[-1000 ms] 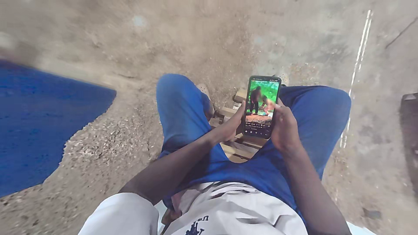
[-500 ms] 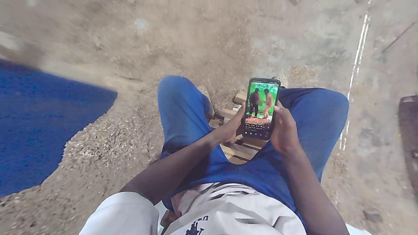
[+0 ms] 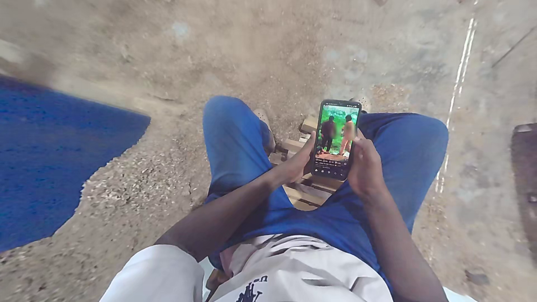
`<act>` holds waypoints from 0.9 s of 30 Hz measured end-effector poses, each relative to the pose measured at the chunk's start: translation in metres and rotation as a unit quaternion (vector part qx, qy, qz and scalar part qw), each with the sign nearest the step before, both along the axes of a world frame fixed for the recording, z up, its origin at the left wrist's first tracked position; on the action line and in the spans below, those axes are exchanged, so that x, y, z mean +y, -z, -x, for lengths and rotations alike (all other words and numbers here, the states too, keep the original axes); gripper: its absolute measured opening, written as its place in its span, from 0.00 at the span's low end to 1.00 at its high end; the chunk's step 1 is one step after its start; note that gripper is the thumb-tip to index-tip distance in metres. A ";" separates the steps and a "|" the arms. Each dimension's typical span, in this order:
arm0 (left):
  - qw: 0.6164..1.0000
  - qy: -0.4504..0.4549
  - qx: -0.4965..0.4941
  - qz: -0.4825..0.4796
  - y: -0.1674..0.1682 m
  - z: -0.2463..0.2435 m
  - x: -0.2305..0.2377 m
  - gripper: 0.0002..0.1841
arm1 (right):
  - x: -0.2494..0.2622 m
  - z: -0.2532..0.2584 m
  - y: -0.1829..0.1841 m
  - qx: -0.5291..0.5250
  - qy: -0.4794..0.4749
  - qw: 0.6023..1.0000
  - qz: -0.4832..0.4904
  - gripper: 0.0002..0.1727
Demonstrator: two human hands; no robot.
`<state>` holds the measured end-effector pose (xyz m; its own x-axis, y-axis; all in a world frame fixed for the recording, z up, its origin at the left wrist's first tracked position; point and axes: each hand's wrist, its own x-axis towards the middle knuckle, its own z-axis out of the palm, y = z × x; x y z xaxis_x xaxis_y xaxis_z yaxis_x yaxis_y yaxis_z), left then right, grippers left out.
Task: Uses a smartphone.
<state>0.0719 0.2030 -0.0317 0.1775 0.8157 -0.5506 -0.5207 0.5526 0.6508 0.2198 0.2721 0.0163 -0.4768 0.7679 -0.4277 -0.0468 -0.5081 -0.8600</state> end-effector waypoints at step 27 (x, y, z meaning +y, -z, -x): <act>0.999 -0.001 -0.014 -0.028 0.001 0.000 0.000 0.41 | 0.001 0.000 0.000 0.011 0.000 1.000 0.006 0.27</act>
<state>0.0714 0.2034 -0.0324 0.1911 0.8458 -0.4982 -0.5401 0.5144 0.6661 0.2194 0.2732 0.0158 -0.4858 0.7627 -0.4269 -0.0654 -0.5188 -0.8524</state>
